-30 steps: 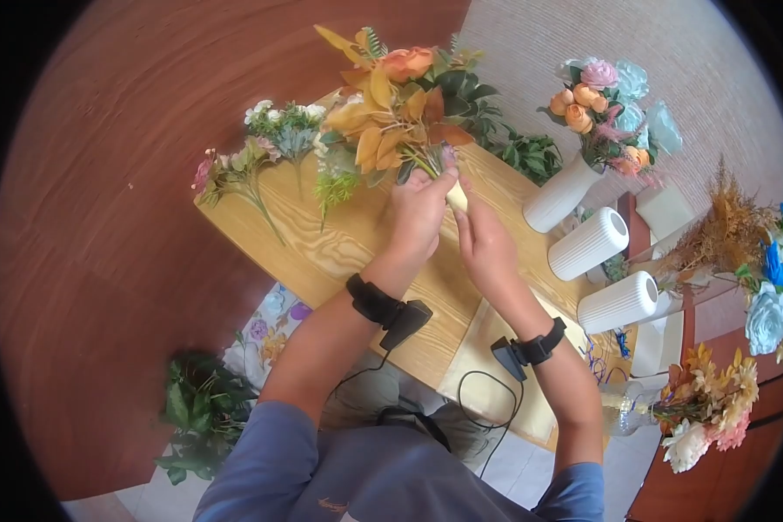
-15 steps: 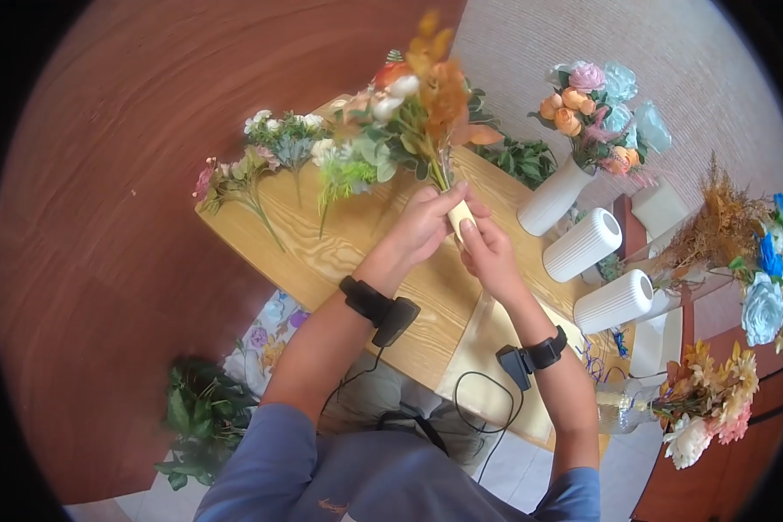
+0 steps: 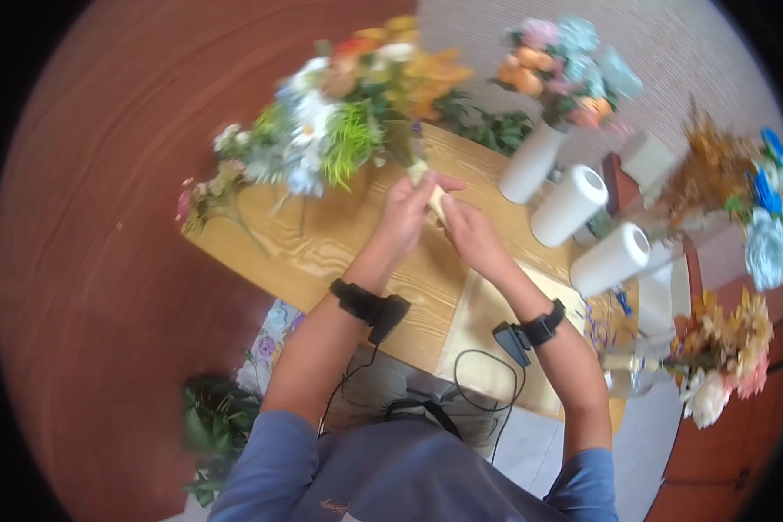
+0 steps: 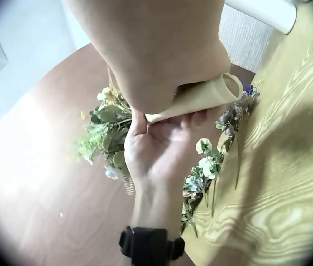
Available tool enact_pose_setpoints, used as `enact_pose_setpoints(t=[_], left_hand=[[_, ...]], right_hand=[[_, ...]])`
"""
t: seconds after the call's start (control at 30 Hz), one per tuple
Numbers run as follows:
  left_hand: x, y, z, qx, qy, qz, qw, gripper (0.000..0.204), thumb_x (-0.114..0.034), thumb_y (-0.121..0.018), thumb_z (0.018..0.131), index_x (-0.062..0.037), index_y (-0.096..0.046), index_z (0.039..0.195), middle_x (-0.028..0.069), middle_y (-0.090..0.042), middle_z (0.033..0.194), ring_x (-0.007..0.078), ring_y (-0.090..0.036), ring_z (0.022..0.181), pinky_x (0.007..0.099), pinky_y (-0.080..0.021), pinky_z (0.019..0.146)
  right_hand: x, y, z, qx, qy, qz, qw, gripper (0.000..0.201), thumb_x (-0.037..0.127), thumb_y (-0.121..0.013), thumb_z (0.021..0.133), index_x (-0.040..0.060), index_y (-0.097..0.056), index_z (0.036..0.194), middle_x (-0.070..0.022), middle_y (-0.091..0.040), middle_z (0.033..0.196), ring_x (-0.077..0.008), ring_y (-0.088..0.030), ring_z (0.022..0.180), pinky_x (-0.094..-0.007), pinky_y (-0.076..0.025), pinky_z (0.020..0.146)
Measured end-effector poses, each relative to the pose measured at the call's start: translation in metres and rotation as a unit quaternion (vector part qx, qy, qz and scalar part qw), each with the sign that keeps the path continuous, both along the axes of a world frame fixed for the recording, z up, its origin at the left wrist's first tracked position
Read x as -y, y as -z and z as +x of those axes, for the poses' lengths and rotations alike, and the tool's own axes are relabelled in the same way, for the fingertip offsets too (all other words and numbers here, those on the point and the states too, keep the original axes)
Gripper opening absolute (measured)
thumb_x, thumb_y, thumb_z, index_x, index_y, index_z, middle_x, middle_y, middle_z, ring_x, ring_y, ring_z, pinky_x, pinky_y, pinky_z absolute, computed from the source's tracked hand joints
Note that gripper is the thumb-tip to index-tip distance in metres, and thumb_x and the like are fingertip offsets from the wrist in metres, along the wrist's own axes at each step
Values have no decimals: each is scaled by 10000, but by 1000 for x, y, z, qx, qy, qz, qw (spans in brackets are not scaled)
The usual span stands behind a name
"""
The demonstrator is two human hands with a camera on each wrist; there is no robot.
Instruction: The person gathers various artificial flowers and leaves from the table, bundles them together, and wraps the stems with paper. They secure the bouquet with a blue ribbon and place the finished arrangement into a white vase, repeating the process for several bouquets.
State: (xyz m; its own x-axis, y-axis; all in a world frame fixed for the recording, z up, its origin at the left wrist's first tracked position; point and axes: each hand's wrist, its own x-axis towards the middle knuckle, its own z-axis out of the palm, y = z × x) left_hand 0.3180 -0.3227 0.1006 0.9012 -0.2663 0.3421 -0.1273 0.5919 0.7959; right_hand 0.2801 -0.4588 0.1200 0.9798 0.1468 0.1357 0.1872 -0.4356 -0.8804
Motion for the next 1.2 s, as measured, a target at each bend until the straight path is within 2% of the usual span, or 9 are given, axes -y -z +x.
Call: enact_pose_setpoints(t=[0.1, 0.17, 0.33, 0.47, 0.6, 0.93, 1.07, 1.13, 1.2], left_hand=[[12, 3, -11, 23, 8, -33, 999, 290, -252, -382, 1024, -6, -532, 1057, 192, -644, 1017, 268, -610, 1010, 394, -469, 935], [23, 0, -23, -45, 63, -137, 988, 258, -269, -367, 1027, -43, -490, 1039, 216, -636, 1012, 314, -581, 1072, 432, -427, 986], [39, 9, -29, -21, 58, -92, 994, 257, -280, -374, 1026, -46, -479, 1030, 153, -628, 960, 275, -593, 1010, 440, -455, 936], [29, 6, -19, 20, 34, -48, 998, 222, -272, -385, 1026, -72, -451, 957, 43, -522, 762, 206, -565, 764, 456, -462, 914], [17, -24, -16, 4, 4, -46, 999, 283, -342, -362, 1027, -108, -408, 874, -15, -345, 637, 100, -375, 577, 313, -445, 669], [22, -26, -24, -67, -16, -28, 997, 388, -380, -454, 997, -156, -386, 688, -62, -231, 531, 52, -219, 427, 218, -211, 389], [20, -30, -24, -72, -24, -36, 996, 392, -363, -458, 1000, -170, -368, 670, -68, -220, 523, 51, -209, 417, 217, -197, 378], [20, -31, -23, -75, -40, -34, 996, 388, -353, -463, 1000, -171, -371, 670, -70, -216, 519, 50, -210, 415, 218, -196, 376], [19, -28, -21, -64, -32, -38, 997, 383, -346, -469, 998, -169, -376, 672, -68, -218, 516, 49, -207, 412, 218, -192, 373]], right_hand=[[2, 3, -10, 66, 39, -62, 995, 487, 381, -369, 982, -9, -640, 879, -269, -619, 852, -443, -595, 829, -477, -452, 756], [4, 2, -18, 83, 43, -62, 994, 458, 375, -390, 972, 7, -649, 888, -260, -633, 861, -423, -610, 821, -464, -464, 745], [16, 10, -30, 135, 12, 10, 991, 437, 386, -397, 978, 43, -667, 988, -255, -644, 919, -423, -613, 854, -444, -481, 768], [48, 5, -26, 66, -2, -97, 993, 409, 411, -545, 914, 29, -671, 992, -198, -671, 878, -336, -651, 804, -397, -498, 726], [114, -30, -30, 100, 57, -151, 982, 363, 360, -625, 889, 3, -662, 944, -89, -668, 817, -166, -615, 740, -299, -490, 689], [190, -86, -58, 101, 111, 121, 981, 304, 335, -642, 889, 32, -654, 918, -21, -673, 839, -89, -633, 750, -218, -493, 611], [216, -95, -78, 75, 140, 7, 987, 242, 272, -637, 885, 41, -662, 952, -19, -666, 854, -70, -600, 737, -213, -480, 629], [224, -91, -89, -38, 133, -196, 971, 193, 213, -620, 872, 44, -663, 956, -18, -660, 850, -54, -599, 739, -212, -477, 621], [237, -60, -94, -40, 110, -322, 940, 250, 137, -649, 777, 28, -654, 1001, -88, -673, 859, -178, -638, 788, -291, -508, 686]])
